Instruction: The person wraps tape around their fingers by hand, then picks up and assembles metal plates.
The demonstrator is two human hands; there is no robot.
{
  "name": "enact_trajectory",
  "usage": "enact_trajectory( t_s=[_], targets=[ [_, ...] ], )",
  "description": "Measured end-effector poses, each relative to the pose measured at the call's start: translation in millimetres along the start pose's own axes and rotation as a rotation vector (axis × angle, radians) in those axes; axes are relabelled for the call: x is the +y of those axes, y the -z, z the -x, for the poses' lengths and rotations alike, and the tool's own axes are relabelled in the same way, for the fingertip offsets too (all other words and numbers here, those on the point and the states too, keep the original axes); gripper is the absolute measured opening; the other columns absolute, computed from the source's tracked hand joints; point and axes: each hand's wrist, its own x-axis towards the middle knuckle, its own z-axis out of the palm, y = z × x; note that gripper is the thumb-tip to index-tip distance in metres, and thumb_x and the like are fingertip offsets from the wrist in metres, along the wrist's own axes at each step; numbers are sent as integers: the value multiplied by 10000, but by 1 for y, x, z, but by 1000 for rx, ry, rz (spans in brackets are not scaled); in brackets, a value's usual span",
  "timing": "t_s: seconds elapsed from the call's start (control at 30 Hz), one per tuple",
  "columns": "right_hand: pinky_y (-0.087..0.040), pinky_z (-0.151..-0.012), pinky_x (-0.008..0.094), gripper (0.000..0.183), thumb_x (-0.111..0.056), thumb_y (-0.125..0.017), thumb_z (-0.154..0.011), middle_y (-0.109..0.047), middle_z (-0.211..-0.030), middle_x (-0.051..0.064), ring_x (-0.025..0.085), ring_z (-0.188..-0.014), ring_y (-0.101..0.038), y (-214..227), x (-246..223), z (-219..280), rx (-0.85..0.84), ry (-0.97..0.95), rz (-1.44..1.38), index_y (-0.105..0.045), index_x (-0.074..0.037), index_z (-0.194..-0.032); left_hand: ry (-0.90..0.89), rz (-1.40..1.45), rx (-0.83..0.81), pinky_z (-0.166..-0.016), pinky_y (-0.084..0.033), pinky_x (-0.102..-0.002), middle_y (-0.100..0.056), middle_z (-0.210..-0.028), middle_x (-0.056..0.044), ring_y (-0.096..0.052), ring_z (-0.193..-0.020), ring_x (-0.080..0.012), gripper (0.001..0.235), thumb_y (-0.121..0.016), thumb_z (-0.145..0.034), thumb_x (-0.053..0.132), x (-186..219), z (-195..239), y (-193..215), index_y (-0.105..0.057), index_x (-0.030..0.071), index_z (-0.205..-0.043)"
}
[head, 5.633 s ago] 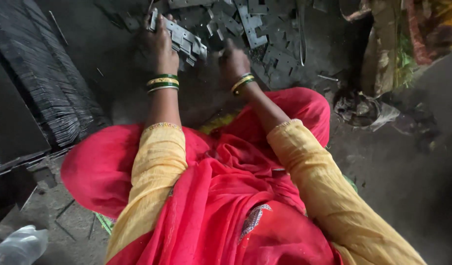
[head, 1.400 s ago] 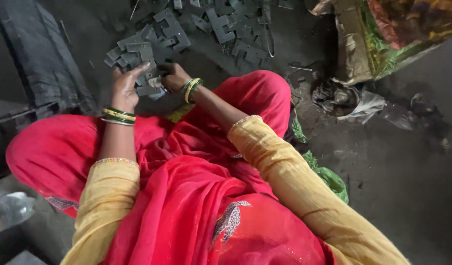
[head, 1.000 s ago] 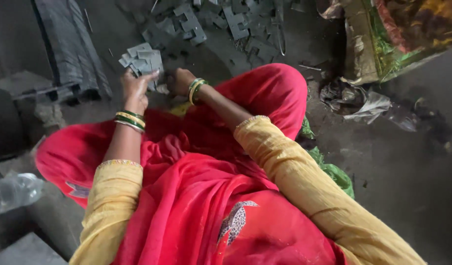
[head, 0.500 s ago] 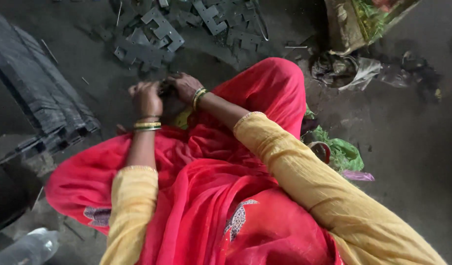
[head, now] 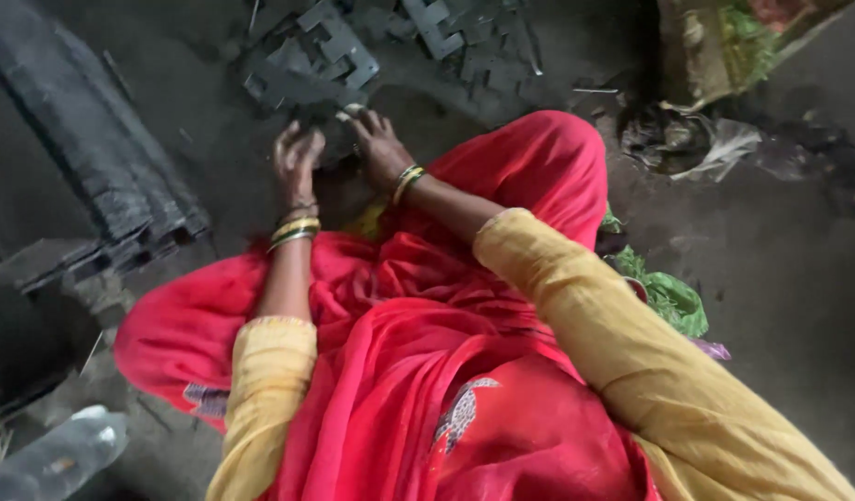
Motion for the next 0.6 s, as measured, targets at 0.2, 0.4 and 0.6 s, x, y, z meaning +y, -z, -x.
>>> enact_trajectory(
  t_s=[0.2, 0.4, 0.6],
  targets=[
    [-427, -1171, 494, 832, 53, -653, -788, -347, -1573, 275, 494, -1398, -402, -2, 4, -1, 139, 93, -54, -358, -83, -1554, 7, 212, 43, -1222, -122, -392, -444, -1634, 9, -522, -1468, -212, 707, -279, -1008, 646, 59, 29, -37, -262, 282, -1613],
    [-484, -1025, 496, 913, -51, -717, -760, -414, -1427, 327, 513, -1260, -505, -7, 23, 0, 113, 58, -125, -237, -3, -1536, -15, -396, -92, -949, -518, -538, -587, -1466, -69, -661, -966, -353, 587, -754, -908, 292, 60, 29, -59, -532, 175, -1438],
    [-518, -941, 509, 695, -52, -703, -853, -537, -1327, 272, 498, -1169, -554, 0, 14, 1, 50, 19, -108, -395, -48, -1475, -606, -1515, -104, -963, -471, -505, -681, -1082, -120, -641, -1051, -339, 333, -707, -789, -46, 77, 54, -89, -672, 78, -1095]
  ],
)
